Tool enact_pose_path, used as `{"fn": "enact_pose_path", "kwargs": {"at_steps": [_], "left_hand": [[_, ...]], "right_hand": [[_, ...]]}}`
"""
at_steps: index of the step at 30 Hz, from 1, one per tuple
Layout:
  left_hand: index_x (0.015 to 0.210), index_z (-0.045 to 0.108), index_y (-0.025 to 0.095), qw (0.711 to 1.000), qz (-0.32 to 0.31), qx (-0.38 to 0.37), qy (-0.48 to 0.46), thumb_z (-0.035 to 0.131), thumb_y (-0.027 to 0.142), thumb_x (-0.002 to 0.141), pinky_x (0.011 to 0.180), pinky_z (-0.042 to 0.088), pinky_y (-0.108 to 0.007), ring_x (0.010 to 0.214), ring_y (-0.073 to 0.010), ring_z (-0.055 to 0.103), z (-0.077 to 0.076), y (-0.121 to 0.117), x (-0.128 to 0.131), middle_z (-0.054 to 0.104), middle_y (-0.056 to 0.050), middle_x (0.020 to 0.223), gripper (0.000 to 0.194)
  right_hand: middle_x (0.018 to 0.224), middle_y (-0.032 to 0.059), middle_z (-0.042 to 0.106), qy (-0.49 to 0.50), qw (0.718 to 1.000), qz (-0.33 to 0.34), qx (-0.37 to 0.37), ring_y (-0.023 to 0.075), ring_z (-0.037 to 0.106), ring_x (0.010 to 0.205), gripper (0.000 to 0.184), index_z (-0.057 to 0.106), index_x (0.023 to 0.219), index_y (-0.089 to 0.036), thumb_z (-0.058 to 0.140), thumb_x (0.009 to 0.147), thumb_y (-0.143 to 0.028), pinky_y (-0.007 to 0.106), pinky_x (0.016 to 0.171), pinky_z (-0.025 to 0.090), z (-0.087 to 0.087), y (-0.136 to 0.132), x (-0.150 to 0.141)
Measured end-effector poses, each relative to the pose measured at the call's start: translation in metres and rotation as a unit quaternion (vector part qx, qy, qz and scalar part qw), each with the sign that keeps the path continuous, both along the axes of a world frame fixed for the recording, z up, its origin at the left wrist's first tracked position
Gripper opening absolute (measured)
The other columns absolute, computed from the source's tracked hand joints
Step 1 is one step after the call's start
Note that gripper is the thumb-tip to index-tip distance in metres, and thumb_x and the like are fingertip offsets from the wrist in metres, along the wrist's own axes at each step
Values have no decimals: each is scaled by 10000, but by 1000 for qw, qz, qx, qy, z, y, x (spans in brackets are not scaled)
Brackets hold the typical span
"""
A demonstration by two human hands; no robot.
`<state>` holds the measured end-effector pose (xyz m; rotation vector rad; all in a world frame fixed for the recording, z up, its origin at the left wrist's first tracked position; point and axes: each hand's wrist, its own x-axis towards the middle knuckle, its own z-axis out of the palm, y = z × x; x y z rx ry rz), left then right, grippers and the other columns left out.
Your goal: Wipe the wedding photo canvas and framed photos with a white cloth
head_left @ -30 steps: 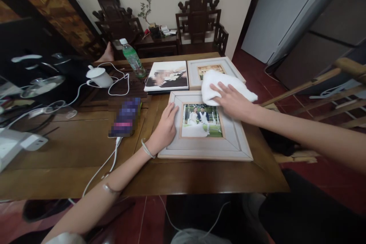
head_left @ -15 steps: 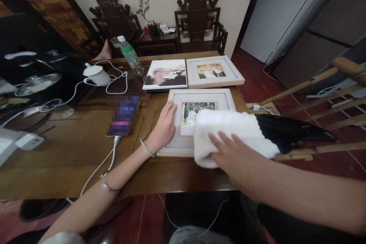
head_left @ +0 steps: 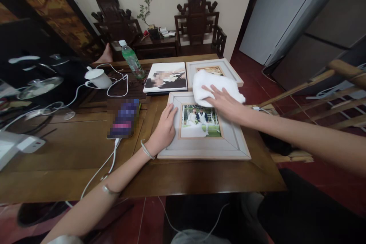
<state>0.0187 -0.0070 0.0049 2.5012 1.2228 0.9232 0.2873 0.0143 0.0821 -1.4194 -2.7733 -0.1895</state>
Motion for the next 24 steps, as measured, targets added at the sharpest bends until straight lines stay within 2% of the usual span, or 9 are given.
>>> {"fn": "enact_pose_path", "kwargs": {"at_steps": [2,5,9,11,14,17,20,24], "left_hand": [[1391,352,112,1000,0,1,2,336,-5,812,1162,235,-509,1427,-269,208,0,0,-1,281,-180,1499,591],[1397,344,139,1000,0,3,1,336,-2,817,1153,242,-530,1424,-270,217,0,0,-1,290,-167,1498,596],[1398,348,133,1000,2,4,-1,337,2,819,1152,244,-534,1420,-275,228,0,0,0,294,-173,1498,593],[1401,346,131,1000,3,4,-2,340,3,817,1153,241,-535,1421,-276,224,0,0,0,290,-172,1502,598],[1409,339,148,1000,4,4,-7,348,6,811,1155,239,-535,1424,-271,219,0,-1,1,289,-155,1509,615],[1402,348,129,1000,6,2,-3,347,13,814,1159,231,-524,1425,-268,217,0,0,1,287,-164,1510,599],[1389,364,122,1000,10,-3,0,343,18,820,1161,227,-515,1425,-265,219,-1,1,0,300,-167,1504,579],[1376,376,114,1000,3,2,-2,344,10,814,1160,234,-513,1425,-271,216,-2,1,0,298,-178,1500,572]], "right_hand": [[1574,67,100,-14,999,6,30,374,58,1413,762,528,1298,-193,309,662,163,677,1071,205,1,14,0],[1565,59,158,-49,999,4,6,402,66,1405,727,587,1236,-190,340,651,163,700,1063,187,-5,10,-6],[1537,90,255,-47,997,7,-64,438,172,1382,680,612,1217,-180,434,636,127,696,1038,239,-8,-35,-17],[1525,101,284,-33,994,20,-102,437,209,1373,655,613,1221,-178,480,642,95,679,1041,247,-3,-65,-24],[1534,77,273,-33,979,40,-195,449,247,1356,682,603,1238,-224,593,607,33,654,1026,296,7,-105,-36],[1538,56,269,-16,964,73,-254,450,270,1346,748,567,1280,-274,655,582,-22,635,991,355,8,-125,-46],[1552,48,232,8,965,102,-243,429,200,1379,744,510,1336,-278,610,642,-29,644,1021,312,-2,-120,-47],[1559,74,203,12,985,91,-147,369,100,1414,713,534,1308,-233,452,676,86,638,1081,202,-15,-78,-31]]}}
